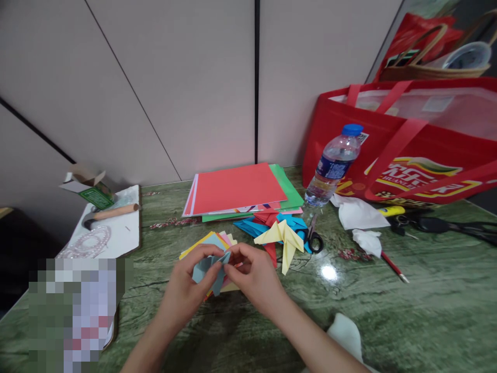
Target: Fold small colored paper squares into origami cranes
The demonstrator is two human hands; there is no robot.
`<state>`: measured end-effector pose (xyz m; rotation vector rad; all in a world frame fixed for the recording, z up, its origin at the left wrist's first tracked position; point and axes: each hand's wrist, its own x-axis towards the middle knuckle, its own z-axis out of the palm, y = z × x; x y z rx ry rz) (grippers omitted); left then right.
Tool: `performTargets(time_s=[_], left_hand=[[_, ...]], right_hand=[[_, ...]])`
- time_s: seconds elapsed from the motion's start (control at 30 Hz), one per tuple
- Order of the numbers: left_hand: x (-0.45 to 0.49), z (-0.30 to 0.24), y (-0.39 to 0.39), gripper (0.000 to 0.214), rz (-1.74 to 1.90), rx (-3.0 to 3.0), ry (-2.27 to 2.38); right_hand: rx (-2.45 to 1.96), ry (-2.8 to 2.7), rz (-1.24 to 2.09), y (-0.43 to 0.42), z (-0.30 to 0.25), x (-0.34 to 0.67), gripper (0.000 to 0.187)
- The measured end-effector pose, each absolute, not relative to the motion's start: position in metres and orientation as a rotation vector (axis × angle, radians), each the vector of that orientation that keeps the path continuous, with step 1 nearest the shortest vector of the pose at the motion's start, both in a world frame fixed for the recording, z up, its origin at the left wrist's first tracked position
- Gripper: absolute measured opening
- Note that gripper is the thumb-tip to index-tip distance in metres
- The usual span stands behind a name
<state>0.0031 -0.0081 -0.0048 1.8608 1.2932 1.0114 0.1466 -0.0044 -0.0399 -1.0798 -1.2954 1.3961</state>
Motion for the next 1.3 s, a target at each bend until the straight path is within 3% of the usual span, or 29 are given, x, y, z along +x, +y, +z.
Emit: performTargets(time_s=[0.3,0.8,1.3], left_hand=[[0.006,-0.016,-0.011,0.003,1.144,2.000,1.312],[0.006,-0.015,-0.011,0.010,1.065,2.141,1.203],[-0.001,-0.004,-0.008,0.008,0.941,1.906,1.322]], right_hand=[[-1.081,-1.388,1.273,-0.009,-0.038,0.144,0.011],[-1.128,-1.502,1.112,-0.009,-0.034,0.145,0.019],[-1.161,-1.441,1.206,-0.005,-0.034,0.149,0.007]])
